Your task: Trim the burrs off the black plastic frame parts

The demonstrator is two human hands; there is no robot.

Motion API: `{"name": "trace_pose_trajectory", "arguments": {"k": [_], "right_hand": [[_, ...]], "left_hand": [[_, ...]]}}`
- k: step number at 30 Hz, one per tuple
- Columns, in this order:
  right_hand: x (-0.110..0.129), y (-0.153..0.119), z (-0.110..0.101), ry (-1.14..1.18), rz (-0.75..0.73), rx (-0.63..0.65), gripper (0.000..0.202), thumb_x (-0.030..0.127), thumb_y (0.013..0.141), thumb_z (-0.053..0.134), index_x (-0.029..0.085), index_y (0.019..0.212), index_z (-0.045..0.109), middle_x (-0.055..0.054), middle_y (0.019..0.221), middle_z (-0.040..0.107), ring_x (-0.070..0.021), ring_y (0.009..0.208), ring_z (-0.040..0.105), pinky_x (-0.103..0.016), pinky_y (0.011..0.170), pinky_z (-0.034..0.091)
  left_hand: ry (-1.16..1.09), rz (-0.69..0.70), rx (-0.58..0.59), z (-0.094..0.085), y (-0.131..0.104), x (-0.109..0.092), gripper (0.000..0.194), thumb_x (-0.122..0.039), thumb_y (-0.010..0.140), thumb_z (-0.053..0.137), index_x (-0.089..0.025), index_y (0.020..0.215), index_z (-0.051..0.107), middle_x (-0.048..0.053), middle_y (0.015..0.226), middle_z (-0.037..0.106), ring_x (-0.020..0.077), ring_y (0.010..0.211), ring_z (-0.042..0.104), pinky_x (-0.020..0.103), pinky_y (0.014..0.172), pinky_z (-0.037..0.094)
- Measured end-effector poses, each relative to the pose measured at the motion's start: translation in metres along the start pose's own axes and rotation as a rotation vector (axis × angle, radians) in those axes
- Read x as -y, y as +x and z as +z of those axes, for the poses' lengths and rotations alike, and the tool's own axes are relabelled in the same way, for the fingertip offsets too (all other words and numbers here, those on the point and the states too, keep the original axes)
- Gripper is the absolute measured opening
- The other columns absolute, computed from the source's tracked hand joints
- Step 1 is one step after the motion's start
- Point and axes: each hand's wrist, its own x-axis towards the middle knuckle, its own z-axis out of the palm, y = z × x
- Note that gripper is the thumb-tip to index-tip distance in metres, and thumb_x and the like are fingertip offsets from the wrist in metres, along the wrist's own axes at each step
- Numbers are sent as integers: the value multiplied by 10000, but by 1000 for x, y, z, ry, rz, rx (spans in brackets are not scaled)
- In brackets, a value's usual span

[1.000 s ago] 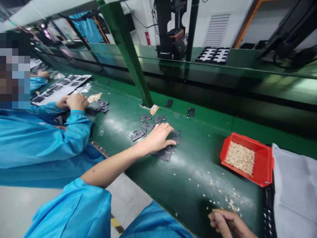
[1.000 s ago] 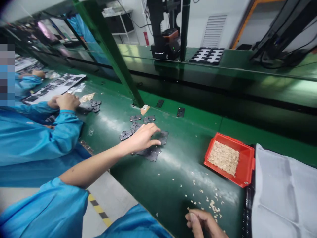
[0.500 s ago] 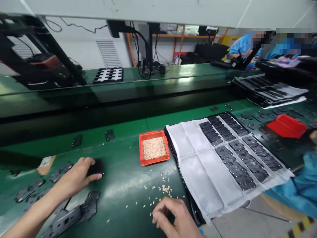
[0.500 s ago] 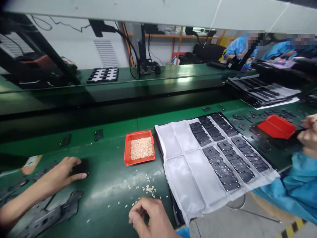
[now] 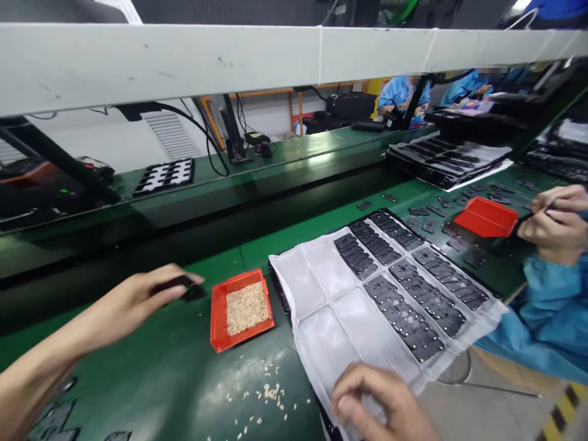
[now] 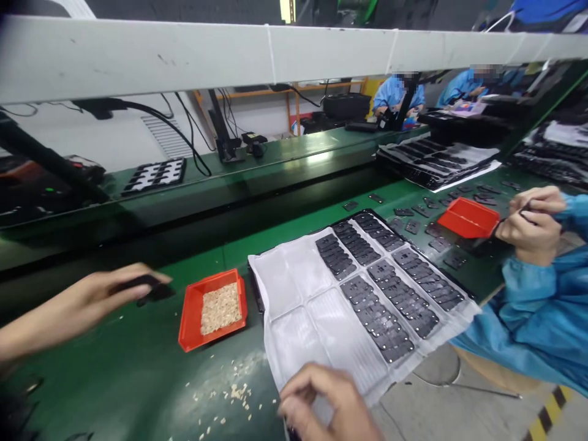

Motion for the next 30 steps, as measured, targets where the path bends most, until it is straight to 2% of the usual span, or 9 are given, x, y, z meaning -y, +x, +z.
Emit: {"name": "trace_pose_trajectory", "arguments": {"k": [1,3,6,7,9,12,15,20,30], "right_hand": [[5,6,-17,-60,-54,-108,222,345,1049,611,243,915,757,-1,790,777,-158,742,755,-242,728,613],[6,23,-47,-239,-86,-187,214,344,1067,598,245,959,754,-11,871,798,-170,802,769,-262,755,629],[-16,60,-81,-602,-171,-321,191,313,1072,581,233,1076,755,-42,994,820,-187,828,788,-305,764,658],[-27,73,-90,-658,-171,-353,200,287,1063,576,216,1138,747,-72,1055,821,-212,882,796,-349,808,668],[-51,100,-105,-734,-175,-409,268,248,1052,541,163,1224,728,-162,1250,788,-291,1143,767,-494,1008,631],[-81,135,-119,-840,-169,-410,371,172,1034,506,101,1346,693,-233,1481,673,-338,1402,636,-581,1183,507],[-99,158,-122,-927,-154,-341,443,135,1035,477,104,1439,655,-219,1607,582,-347,1533,513,-605,1236,440],[-115,175,-120,-1028,-115,-221,536,187,1072,414,132,1589,541,-201,1724,442,-376,1617,383,-704,1264,325],[-122,184,-128,-1093,-107,-76,537,251,1102,372,121,1601,525,-181,1730,440,-330,1657,314,-647,1322,244]], "left_hand": [[3,95,45,2,29,-28,447,-598,995,584,-266,1193,808,-18,1186,798,256,1124,719,380,1060,535],[-38,296,150,19,93,-84,380,-445,964,646,-209,1223,793,38,1211,795,243,1106,722,363,1017,551],[-99,381,235,71,189,-153,350,-226,844,806,-103,1166,742,88,1009,802,206,878,733,312,811,584],[-94,388,251,92,216,-171,306,-185,835,828,-90,1113,742,83,964,794,193,844,730,300,787,584],[-69,393,289,132,261,-197,199,-183,888,829,-83,1034,740,77,951,779,188,845,735,308,795,602],[5,381,350,176,302,-213,255,-327,1027,739,-130,1188,720,84,1165,747,220,992,741,395,868,646],[77,364,365,198,321,-211,340,-369,1049,709,-154,1312,687,109,1311,705,259,1115,722,456,948,640],[196,347,299,210,330,-202,360,-365,1049,708,-169,1349,671,119,1359,687,268,1162,708,483,984,627],[383,356,75,226,304,-192,359,-369,1052,703,-179,1356,669,118,1366,683,270,1174,705,481,990,625]]}}
